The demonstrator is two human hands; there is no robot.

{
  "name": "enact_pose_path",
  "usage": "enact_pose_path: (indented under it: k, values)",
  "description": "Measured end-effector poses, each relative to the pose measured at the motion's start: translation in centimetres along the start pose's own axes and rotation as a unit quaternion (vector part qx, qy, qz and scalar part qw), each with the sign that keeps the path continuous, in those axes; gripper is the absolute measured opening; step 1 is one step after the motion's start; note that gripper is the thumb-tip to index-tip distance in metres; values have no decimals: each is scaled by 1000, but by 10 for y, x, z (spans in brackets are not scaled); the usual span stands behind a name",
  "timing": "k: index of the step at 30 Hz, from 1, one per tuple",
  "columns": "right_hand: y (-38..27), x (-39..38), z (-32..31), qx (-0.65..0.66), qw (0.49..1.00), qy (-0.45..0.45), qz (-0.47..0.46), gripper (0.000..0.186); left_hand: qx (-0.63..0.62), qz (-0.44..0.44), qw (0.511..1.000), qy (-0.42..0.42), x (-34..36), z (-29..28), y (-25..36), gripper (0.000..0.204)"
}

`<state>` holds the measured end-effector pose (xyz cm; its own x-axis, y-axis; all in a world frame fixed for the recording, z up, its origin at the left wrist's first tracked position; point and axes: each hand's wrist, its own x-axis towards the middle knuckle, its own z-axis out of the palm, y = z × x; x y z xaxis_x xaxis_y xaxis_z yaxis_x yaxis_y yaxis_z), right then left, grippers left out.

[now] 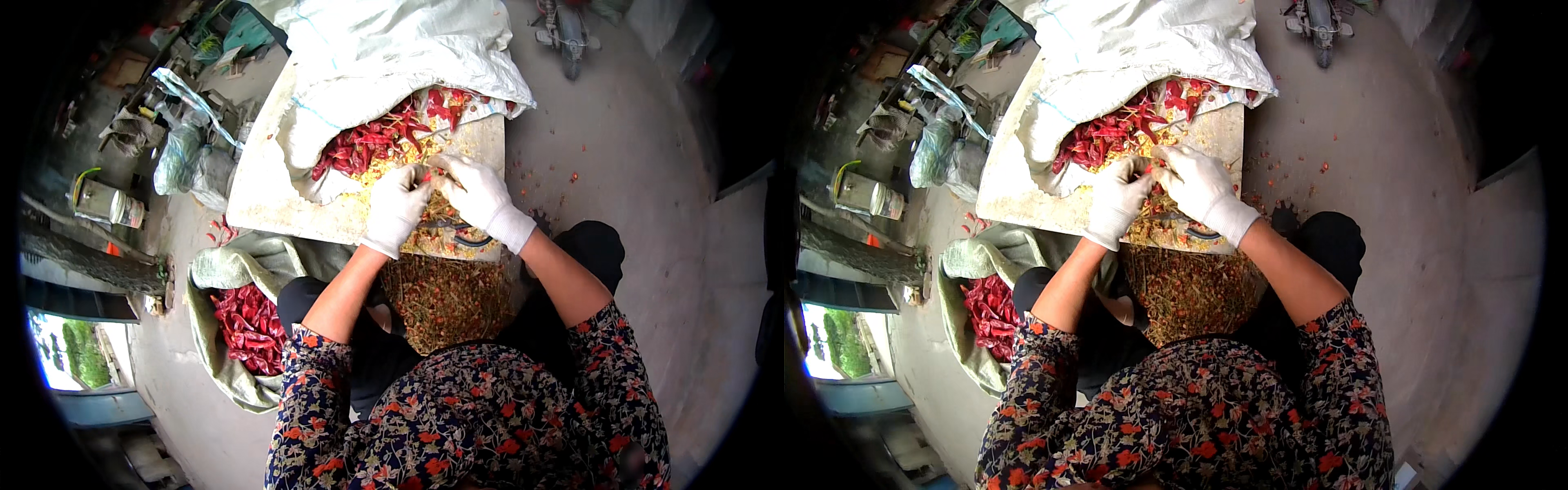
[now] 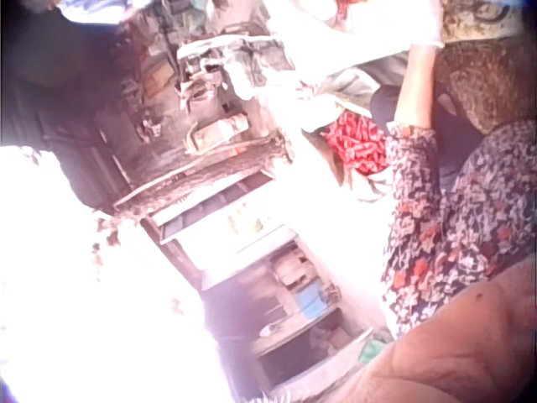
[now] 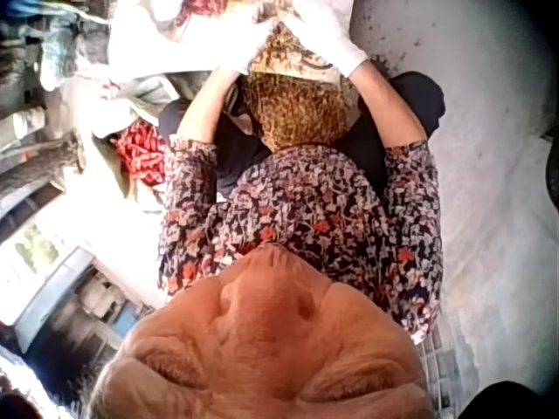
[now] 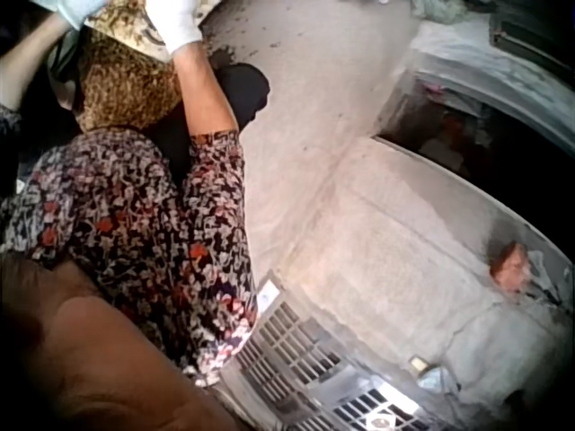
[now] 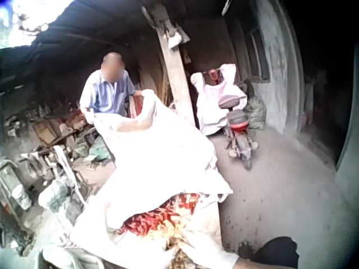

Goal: The person sits on the floor and uses scissors to cut the stems off red chili peppers, dropping the pieces onto a board. A second person is visible nearby handling a plastic bag.

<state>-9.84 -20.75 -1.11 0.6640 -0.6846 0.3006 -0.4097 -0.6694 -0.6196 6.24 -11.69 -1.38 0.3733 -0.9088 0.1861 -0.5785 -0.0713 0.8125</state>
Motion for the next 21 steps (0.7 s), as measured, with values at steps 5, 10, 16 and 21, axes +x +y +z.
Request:
enact_pose_path:
  k: [5, 10, 16, 21]
  values:
    - [-3, -8, -5, -129, 991, 2, -25, 35, 170, 90, 981, 4, -11, -1, -2, 23]
    - [-6, -10, -8, -139, 989, -37, -43, 35, 171, 89, 981, -29, -11, -5, -2, 29]
    - [-4, -11, -13, 9, 1000, -13, 7, 33, 191, 123, 973, -52, -13, -6, 6, 25]
    - [3, -11, -8, 2, 998, -58, 30, 26, 258, 102, 950, -143, -6, -23, 8, 23]
